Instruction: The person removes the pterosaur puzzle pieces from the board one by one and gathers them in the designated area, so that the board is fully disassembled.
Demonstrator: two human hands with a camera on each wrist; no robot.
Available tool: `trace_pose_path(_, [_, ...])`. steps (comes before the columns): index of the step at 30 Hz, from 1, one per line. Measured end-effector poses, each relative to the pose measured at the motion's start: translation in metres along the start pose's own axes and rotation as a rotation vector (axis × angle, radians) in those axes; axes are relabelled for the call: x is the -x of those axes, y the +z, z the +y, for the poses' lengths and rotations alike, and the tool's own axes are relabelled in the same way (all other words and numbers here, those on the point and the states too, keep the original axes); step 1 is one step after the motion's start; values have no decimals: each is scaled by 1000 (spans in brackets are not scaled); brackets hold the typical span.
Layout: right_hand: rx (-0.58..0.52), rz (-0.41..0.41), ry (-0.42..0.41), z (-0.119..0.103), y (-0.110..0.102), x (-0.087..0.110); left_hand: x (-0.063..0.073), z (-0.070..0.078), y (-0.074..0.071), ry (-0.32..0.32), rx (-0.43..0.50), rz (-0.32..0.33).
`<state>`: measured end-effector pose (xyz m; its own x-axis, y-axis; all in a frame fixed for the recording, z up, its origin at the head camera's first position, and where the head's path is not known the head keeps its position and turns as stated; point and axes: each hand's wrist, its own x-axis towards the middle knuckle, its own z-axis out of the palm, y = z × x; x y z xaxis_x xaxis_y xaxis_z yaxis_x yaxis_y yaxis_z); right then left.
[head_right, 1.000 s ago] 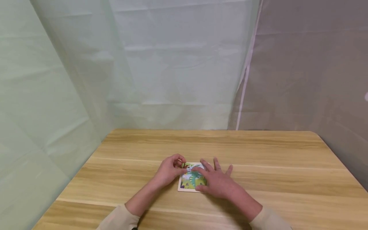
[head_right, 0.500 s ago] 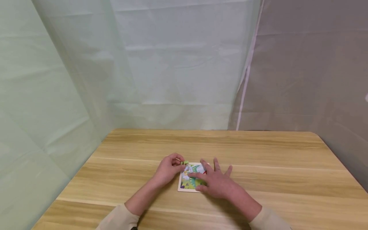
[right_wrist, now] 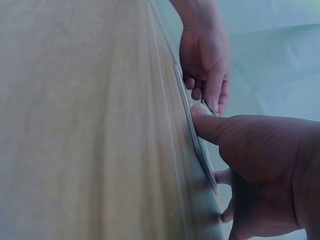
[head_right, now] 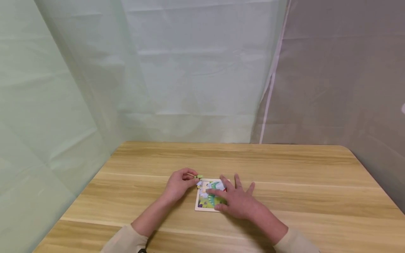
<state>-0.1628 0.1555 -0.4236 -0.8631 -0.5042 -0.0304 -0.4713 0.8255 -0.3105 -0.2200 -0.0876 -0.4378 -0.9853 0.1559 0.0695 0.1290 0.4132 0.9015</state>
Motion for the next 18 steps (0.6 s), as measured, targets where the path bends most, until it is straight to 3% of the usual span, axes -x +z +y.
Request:
trace_pose_path(10, [-37,3,100,-1,0,0,1,-5,-14,-33,-13,27])
trace_pose_path(18, [-24,-10,114,-3,0,0,5,-15,-29,-47,-29,50])
